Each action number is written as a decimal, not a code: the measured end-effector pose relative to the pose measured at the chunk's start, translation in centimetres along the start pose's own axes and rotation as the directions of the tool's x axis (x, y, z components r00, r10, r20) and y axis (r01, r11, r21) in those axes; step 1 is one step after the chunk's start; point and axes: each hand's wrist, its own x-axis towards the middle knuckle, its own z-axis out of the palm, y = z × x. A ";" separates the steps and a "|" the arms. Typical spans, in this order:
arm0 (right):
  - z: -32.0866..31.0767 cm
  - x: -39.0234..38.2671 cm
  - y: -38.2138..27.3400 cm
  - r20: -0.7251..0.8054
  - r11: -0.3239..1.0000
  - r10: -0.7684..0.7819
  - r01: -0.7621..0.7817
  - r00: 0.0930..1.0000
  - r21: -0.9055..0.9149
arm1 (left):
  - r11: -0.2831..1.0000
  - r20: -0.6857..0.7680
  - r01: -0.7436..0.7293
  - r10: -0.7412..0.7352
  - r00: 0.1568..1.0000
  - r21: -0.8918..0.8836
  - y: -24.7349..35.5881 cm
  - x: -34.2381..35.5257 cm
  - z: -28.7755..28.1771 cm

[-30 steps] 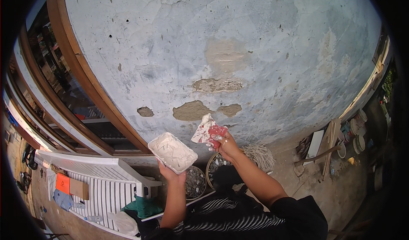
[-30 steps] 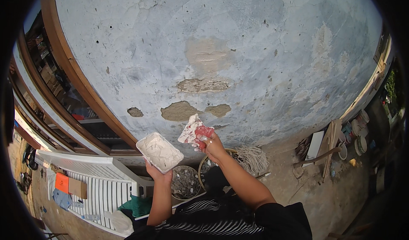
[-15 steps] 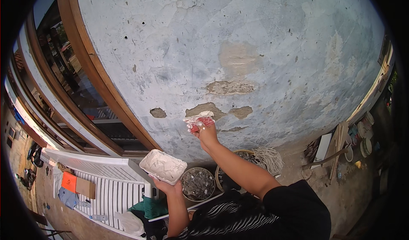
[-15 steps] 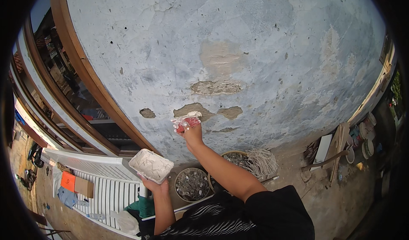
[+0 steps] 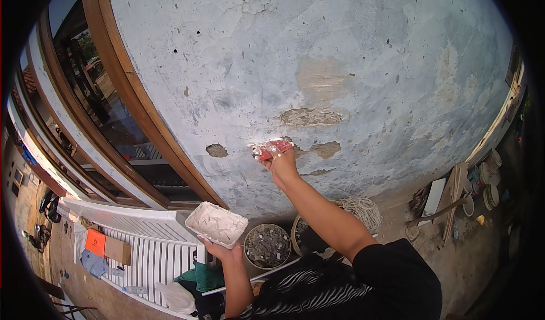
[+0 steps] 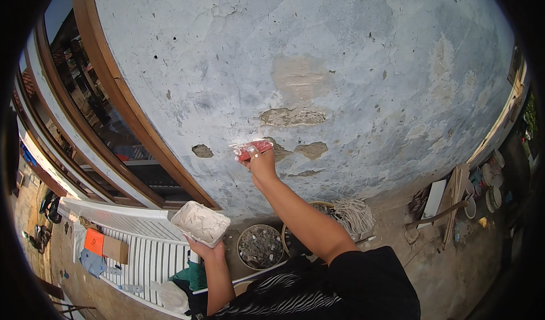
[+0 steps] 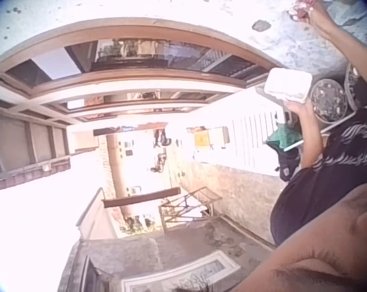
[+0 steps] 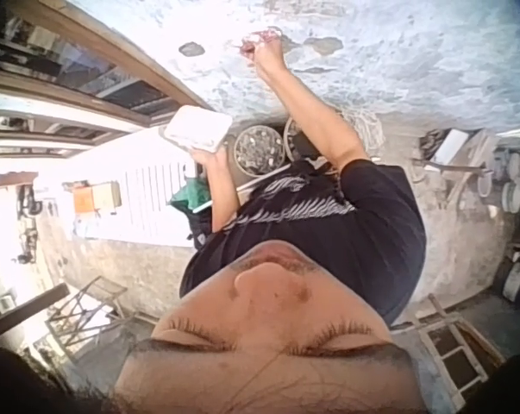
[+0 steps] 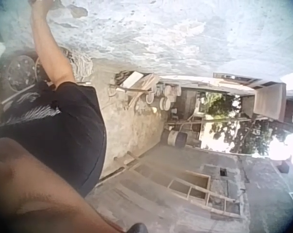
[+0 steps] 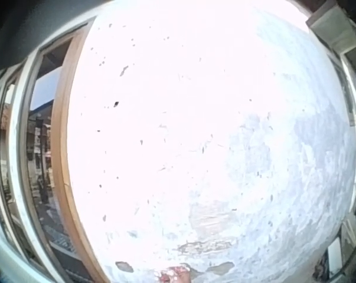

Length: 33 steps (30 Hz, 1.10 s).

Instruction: Patching a damaged exterior wall with putty using a putty knife.

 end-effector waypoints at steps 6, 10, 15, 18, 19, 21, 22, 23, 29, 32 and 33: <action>-0.3 -1.0 -1.3 0.025 0.999 0.038 -0.038 0.999 0.014 | 1.000 0.013 0.023 -0.023 1.000 -0.012 -0.4 0.2 -0.2; -1.0 -1.6 -1.9 0.052 0.995 0.086 -0.088 0.995 0.053 | 0.998 0.053 0.067 -0.066 0.996 -0.015 -1.1 0.3 -0.3; -1.0 -2.7 -3.3 0.013 0.975 0.164 -0.164 0.986 0.147 | 0.992 0.015 0.127 -0.128 0.992 0.023 -2.4 0.0 0.0; -1.6 -2.7 -3.5 0.001 0.962 0.194 -0.190 0.981 0.194 | 0.986 0.002 0.167 -0.167 0.986 0.021 -3.3 0.0 0.1; -1.6 -2.7 -3.9 0.004 0.962 0.195 -0.192 0.981 0.193 | 0.983 -0.006 0.183 -0.183 0.983 0.018 -3.5 0.0 0.1; -1.7 -2.8 -4.8 0.021 0.959 0.193 -0.193 0.981 0.207 | 0.981 -0.009 0.193 -0.193 0.981 0.019 -3.8 -0.2 0.6; -2.0 -2.8 -5.0 0.021 0.960 0.191 -0.191 0.981 0.206 | 0.978 -0.013 0.206 -0.206 0.979 0.022 -4.0 -0.3 0.8; -2.3 -2.8 -5.3 0.031 0.958 0.186 -0.188 0.982 0.217 | 0.978 -0.012 0.207 -0.207 0.978 0.021 -4.2 -0.3 0.8; -2.4 -4.3 -6.1 0.027 0.967 0.179 -0.181 0.984 0.179 | 0.969 0.030 0.248 -0.248 0.968 -0.009 -5.1 -0.3 0.3; -2.3 -5.1 -7.1 0.024 0.977 0.152 -0.154 0.988 0.151 | 0.964 0.017 0.264 -0.264 0.964 -0.009 -5.7 -0.1 -0.1; -2.5 -5.4 -7.4 0.029 0.982 0.133 -0.136 0.991 0.131 | 0.960 0.024 0.278 -0.278 0.960 -0.001 -5.8 -0.1 -0.1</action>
